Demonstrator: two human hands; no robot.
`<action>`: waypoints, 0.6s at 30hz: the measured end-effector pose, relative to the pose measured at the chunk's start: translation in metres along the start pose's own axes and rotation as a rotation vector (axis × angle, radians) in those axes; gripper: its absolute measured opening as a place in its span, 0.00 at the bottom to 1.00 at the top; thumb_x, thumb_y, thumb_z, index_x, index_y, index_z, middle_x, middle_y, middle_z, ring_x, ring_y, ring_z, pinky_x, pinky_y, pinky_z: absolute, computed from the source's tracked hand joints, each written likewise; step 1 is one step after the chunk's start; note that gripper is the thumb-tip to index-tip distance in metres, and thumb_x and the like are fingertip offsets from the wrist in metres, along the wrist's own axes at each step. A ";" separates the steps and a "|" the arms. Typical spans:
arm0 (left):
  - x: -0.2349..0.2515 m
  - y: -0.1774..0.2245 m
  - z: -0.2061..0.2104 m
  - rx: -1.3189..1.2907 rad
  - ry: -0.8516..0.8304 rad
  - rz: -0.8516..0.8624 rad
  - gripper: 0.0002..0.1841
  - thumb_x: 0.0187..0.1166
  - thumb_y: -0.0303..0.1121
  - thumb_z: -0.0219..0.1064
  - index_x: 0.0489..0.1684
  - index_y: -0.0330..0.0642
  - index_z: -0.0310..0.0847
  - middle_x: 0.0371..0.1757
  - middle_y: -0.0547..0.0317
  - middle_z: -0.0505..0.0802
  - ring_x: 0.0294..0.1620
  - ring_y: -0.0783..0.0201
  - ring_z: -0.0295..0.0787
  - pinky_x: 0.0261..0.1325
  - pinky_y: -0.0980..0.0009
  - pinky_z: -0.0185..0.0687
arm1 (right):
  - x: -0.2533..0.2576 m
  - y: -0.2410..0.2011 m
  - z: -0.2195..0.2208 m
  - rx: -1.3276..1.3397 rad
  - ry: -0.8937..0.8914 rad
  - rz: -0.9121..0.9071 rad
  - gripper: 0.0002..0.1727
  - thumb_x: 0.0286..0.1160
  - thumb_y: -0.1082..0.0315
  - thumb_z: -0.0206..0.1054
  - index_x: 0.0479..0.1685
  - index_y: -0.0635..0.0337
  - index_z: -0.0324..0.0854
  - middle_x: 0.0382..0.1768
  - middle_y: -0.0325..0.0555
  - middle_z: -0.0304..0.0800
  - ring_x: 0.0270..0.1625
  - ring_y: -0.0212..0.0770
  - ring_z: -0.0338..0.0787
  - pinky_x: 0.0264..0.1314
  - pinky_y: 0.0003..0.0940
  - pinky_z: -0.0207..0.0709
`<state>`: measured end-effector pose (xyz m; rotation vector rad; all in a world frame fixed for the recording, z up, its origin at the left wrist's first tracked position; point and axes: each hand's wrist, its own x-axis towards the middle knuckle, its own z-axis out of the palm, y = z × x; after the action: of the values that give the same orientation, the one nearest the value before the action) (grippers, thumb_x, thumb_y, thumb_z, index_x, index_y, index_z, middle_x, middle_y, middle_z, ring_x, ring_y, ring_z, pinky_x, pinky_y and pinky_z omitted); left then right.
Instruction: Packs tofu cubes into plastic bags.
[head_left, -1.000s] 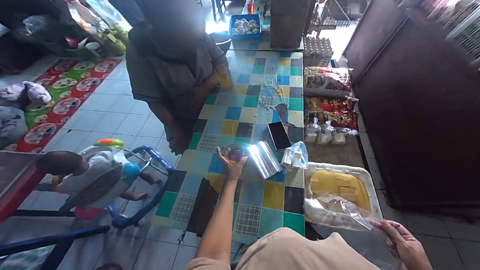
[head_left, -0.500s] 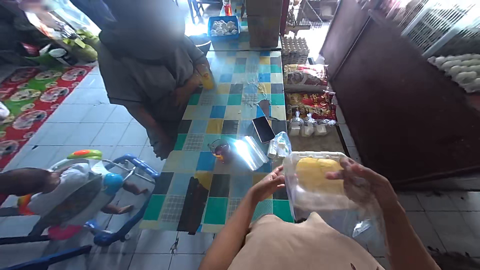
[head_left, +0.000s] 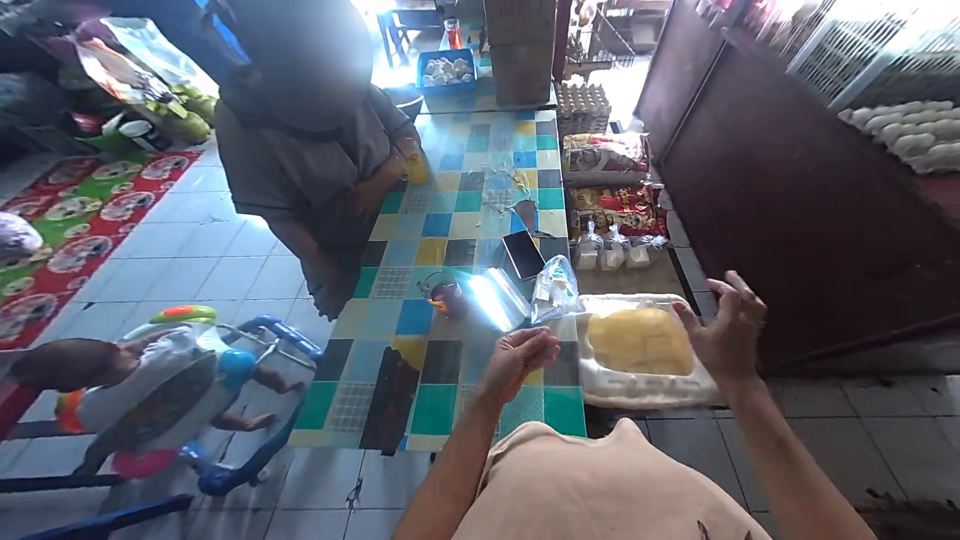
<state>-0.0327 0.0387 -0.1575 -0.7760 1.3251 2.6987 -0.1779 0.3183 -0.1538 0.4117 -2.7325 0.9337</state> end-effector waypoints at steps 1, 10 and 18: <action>0.000 -0.004 0.005 0.000 0.063 0.001 0.05 0.84 0.18 0.61 0.47 0.30 0.82 0.34 0.55 0.96 0.33 0.67 0.95 0.44 0.73 0.92 | -0.009 -0.023 0.004 0.045 -0.027 -0.019 0.34 0.77 0.56 0.73 0.70 0.78 0.76 0.75 0.78 0.75 0.77 0.74 0.76 0.78 0.68 0.67; -0.013 -0.021 0.005 -0.226 0.069 -0.062 0.14 0.95 0.34 0.46 0.41 0.41 0.75 0.29 0.60 0.91 0.31 0.70 0.91 0.44 0.76 0.89 | -0.061 -0.097 0.056 0.907 -0.668 0.512 0.07 0.87 0.74 0.61 0.50 0.72 0.78 0.35 0.43 0.89 0.35 0.30 0.90 0.44 0.27 0.87; -0.003 -0.036 0.025 0.107 0.310 0.139 0.15 0.83 0.18 0.58 0.24 0.44 0.66 0.12 0.70 0.71 0.09 0.78 0.61 0.14 0.82 0.61 | -0.066 -0.099 0.060 1.016 -0.600 0.549 0.11 0.81 0.77 0.55 0.59 0.68 0.70 0.32 0.39 0.79 0.30 0.28 0.81 0.39 0.25 0.79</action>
<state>-0.0319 0.0812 -0.1701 -1.1696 1.6276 2.6613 -0.0906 0.2179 -0.1638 0.0621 -2.6286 2.7293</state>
